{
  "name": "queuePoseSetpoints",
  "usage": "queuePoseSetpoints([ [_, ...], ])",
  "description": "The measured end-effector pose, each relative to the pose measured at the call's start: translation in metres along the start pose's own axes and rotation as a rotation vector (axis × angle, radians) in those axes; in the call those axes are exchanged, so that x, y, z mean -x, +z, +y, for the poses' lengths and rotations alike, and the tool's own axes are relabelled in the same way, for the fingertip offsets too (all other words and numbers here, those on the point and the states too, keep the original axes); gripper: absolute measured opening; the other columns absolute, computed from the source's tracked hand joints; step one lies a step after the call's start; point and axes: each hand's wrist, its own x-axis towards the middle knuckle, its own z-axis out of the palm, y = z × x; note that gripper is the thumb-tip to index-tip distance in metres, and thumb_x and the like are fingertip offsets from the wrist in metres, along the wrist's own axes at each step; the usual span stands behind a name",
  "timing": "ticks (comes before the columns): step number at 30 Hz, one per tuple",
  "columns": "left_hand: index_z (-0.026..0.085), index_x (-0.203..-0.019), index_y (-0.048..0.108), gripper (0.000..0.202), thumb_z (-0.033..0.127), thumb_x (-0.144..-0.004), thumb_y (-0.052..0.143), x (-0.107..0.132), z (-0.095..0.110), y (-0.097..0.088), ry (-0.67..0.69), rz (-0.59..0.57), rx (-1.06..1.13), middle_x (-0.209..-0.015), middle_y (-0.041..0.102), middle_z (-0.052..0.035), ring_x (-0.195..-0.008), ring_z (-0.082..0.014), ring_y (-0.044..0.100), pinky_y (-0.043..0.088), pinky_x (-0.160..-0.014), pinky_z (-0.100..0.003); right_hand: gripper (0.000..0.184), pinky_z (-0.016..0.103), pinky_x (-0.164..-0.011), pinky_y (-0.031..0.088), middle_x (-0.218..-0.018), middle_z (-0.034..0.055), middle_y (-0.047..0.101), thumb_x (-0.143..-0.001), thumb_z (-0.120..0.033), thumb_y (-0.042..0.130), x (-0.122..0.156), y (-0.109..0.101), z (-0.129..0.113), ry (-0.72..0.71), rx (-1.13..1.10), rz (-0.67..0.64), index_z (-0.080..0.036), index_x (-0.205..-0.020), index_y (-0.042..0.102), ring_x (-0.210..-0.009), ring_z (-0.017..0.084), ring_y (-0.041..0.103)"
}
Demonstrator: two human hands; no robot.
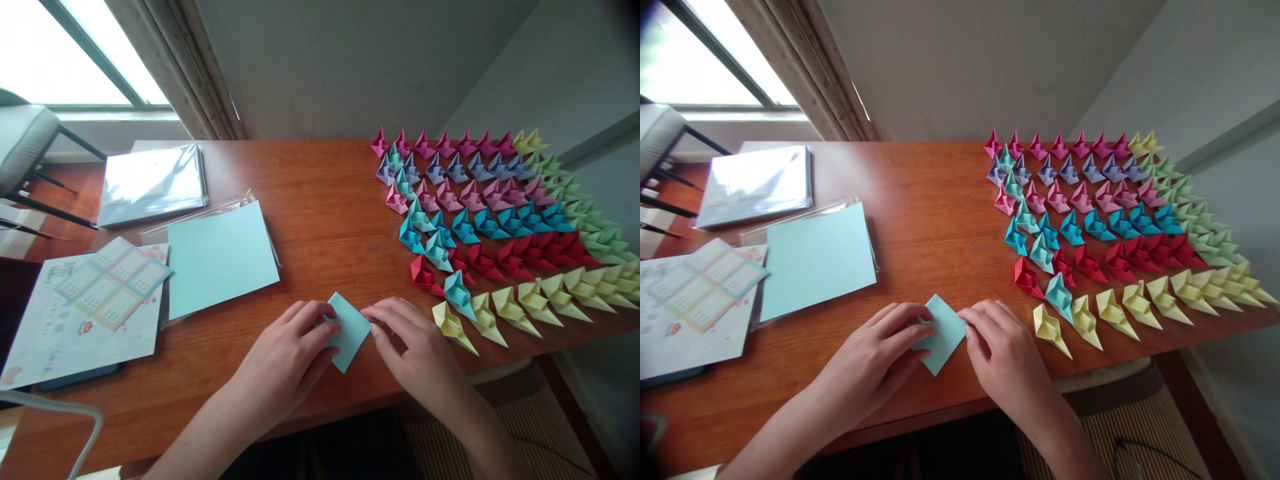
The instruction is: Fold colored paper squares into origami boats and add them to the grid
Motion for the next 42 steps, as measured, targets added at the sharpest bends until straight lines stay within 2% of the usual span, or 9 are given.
queuePoseSetpoints([
  [3,0.020,-0.114,0.064,0.026,0.010,-0.097,0.049,0.002,-0.004,0.007,0.027,0.042,-0.016,-0.119,0.062,-0.0083,-0.105,-0.0222,0.058,0.052,-0.091,-0.036,0.021,0.035,-0.082,0.053,-0.099,0.0057,0.067,-0.097,-0.013,0.050,0.000,0.001,-0.004,0.056,-0.045,-0.001,-0.022,-0.108,0.066,-0.093,0.020,0.064],
  [8,0.020,-0.112,0.063,0.024,0.008,-0.096,0.051,0.005,-0.004,0.011,0.044,0.085,-0.024,-0.120,0.062,-0.0091,-0.104,-0.0222,0.057,0.052,-0.091,-0.037,0.021,0.028,-0.071,0.056,-0.101,0.0046,0.070,-0.098,-0.019,0.053,0.002,0.003,-0.011,0.123,-0.162,-0.037,-0.024,-0.114,0.065,-0.081,0.017,0.066],
  [14,0.021,-0.113,0.064,0.024,0.010,-0.096,0.051,0.005,-0.004,0.011,0.031,0.098,0.020,-0.120,0.063,-0.0091,-0.105,-0.0223,0.058,0.053,-0.093,-0.037,0.046,0.038,-0.097,0.055,-0.119,0.0067,0.067,-0.091,-0.003,0.048,0.003,0.001,-0.015,-0.074,-0.138,-0.165,-0.026,-0.130,0.058,-0.112,0.022,0.062],
  [21,0.021,-0.126,0.059,0.034,0.009,-0.097,0.045,0.004,-0.001,0.004,0.020,0.097,0.103,-0.121,0.064,-0.0093,-0.105,-0.0218,0.059,0.052,-0.093,-0.037,0.027,0.037,-0.077,0.057,-0.112,0.0090,0.064,-0.092,-0.008,0.058,0.001,0.007,0.001,-0.193,0.083,-0.019,-0.025,-0.111,0.068,-0.101,0.023,0.061],
  [24,0.020,-0.125,0.058,0.031,0.012,-0.098,0.045,0.004,0.000,0.002,-0.003,0.091,0.119,-0.125,0.062,-0.0104,-0.109,-0.0220,0.060,0.053,-0.093,-0.036,0.029,0.038,-0.081,0.057,-0.115,0.0092,0.064,-0.092,-0.006,0.056,-0.001,0.006,0.004,-0.230,0.119,-0.019,-0.024,-0.112,0.068,-0.105,0.024,0.060],
  [29,0.014,-0.125,0.061,0.033,0.008,-0.097,0.045,0.002,0.000,0.008,0.067,0.123,-0.138,-0.131,0.063,-0.0144,-0.113,-0.0249,0.061,0.055,-0.097,-0.038,0.030,0.041,-0.089,0.057,-0.114,0.0097,0.068,-0.095,-0.006,0.054,-0.001,0.005,0.006,-0.278,0.158,-0.033,-0.022,-0.115,0.069,-0.105,0.023,0.062],
  [34,0.008,-0.130,0.060,0.041,0.005,-0.094,0.043,0.002,0.002,0.016,0.186,0.019,-0.471,-0.139,0.061,-0.0179,-0.130,-0.0339,0.054,0.052,-0.100,-0.047,0.029,0.042,-0.089,0.058,-0.113,0.0101,0.069,-0.095,-0.007,0.055,0.000,0.007,0.006,-0.292,0.180,-0.012,-0.023,-0.113,0.070,-0.104,0.023,0.064],
  [39,0.003,-0.138,0.052,0.044,0.009,-0.098,0.036,0.002,0.006,0.017,0.132,-0.102,-0.505,-0.151,0.050,-0.0231,-0.132,-0.0338,0.055,0.054,-0.097,-0.047,0.028,0.042,-0.089,0.057,-0.113,0.0114,0.068,-0.096,-0.006,0.053,0.000,0.006,0.004,-0.299,0.204,-0.022,-0.021,-0.112,0.070,-0.105,0.024,0.062],
  [42,0.002,-0.139,0.051,0.044,0.009,-0.098,0.036,0.002,0.006,0.017,0.135,-0.109,-0.500,-0.151,0.049,-0.0243,-0.134,-0.0352,0.053,0.051,-0.099,-0.048,0.026,0.042,-0.089,0.057,-0.112,0.0120,0.068,-0.096,-0.006,0.053,-0.001,0.005,0.003,-0.304,0.211,-0.024,-0.019,-0.111,0.070,-0.104,0.024,0.061],
])
